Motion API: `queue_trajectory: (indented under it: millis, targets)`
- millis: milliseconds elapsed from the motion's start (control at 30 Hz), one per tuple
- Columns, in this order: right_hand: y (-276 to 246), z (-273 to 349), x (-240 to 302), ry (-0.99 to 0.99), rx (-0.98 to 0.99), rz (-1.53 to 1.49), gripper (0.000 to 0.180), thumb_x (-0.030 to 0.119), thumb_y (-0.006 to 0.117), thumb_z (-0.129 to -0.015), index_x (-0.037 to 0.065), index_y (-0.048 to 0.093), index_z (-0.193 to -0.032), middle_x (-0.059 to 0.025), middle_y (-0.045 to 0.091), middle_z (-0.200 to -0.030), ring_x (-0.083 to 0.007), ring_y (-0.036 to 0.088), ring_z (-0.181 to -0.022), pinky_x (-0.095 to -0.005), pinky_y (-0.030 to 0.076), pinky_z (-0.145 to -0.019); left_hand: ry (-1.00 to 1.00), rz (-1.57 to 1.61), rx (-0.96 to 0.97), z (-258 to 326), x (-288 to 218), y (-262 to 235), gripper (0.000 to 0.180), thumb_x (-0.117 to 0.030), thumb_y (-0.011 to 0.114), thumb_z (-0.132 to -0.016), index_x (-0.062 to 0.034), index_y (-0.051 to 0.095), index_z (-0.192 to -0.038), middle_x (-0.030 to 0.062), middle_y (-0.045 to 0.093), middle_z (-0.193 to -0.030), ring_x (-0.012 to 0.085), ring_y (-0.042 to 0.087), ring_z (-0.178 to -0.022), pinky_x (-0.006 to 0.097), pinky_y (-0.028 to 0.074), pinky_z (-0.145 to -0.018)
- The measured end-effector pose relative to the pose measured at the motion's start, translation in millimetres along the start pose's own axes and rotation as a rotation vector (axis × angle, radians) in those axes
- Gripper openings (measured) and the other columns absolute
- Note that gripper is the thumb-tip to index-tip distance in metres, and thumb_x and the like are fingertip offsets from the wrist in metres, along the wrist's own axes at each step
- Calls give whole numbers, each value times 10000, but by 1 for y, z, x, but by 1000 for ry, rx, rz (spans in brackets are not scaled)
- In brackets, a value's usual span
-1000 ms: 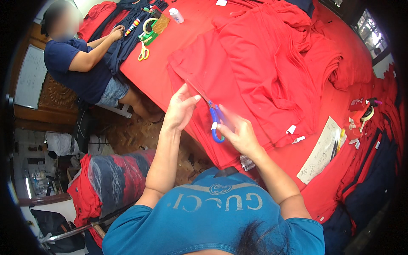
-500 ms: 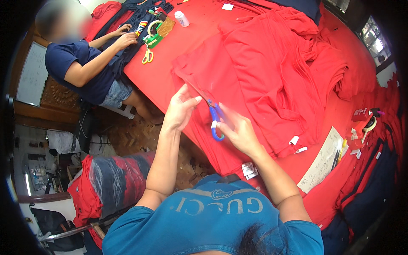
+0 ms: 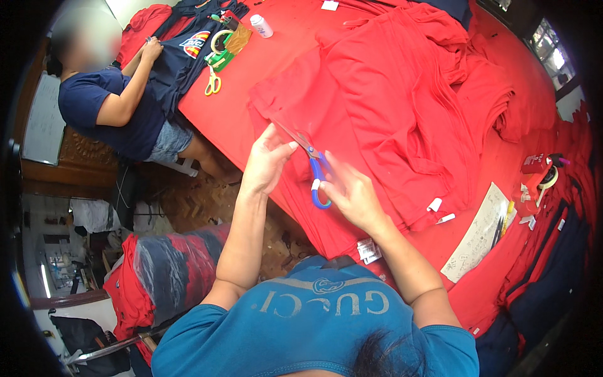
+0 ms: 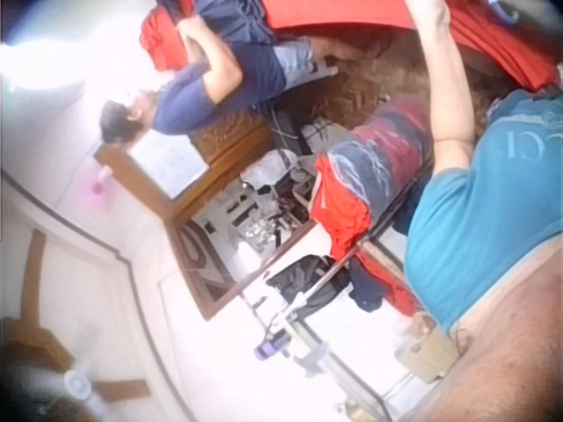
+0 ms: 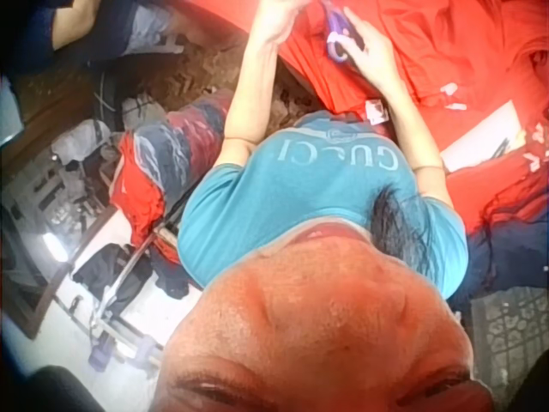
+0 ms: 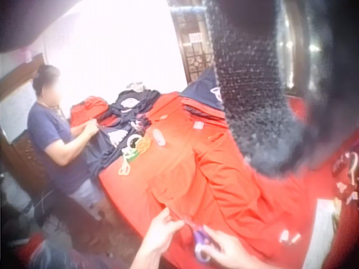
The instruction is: The person uses blue-handled scissors to trim the edges of a stack of red t-shirts on a table. They repeatedly align the fabric and make precise cuts along the hem and side seams. A second person is visible in the background working on dark-colored garments.
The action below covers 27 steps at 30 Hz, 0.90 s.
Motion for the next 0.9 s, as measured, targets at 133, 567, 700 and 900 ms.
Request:
queue_trajectory:
  millis: [133, 567, 700, 900]
  targets:
    - [5, 1, -20, 78, -12, -216, 512, 147, 627, -890, -19, 487, -1354, -162, 659, -1068, -217, 653, -861, -344, 513, -785, -31, 10, 17, 0, -4, 5, 478, 75, 598, -831, -7, 513, -1294, 76, 602, -1205, 161, 572, -1103, 304, 440, -981]
    - [4, -16, -15, 55, 61, -267, 509, 89, 595, -916, -9, 453, -1396, -22, 609, -969, -64, 548, -848, -216, 467, -761, 51, 26, -2, -10, -15, 1, 381, 65, 558, -876, 14, 545, -1254, 88, 610, -1200, 148, 588, -1063, 286, 457, -952]
    - [1, -17, -16, 231, 142, -347, 517, 89, 600, -913, -11, 450, -1397, -34, 622, -1005, -64, 552, -884, -219, 464, -807, 34, 104, -64, -22, -10, -17, 358, 58, 571, -870, 7, 563, -1224, 77, 625, -1158, 139, 591, -1032, 276, 467, -917]
    - [8, -32, -20, -28, 30, -265, 510, 93, 595, -918, -1, 452, -1398, -28, 627, -1000, -53, 548, -870, -214, 466, -786, 30, -41, 2, -29, -25, -16, 394, 49, 573, -863, 0, 541, -1253, 92, 591, -1228, 168, 553, -1124, 315, 432, -976]
Point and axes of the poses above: each hand's wrist, its own z-axis away from the middle knuckle, its own y-axis out of the palm, x = y × z, the point moved 2 cm from there along -z, towards the middle knuckle
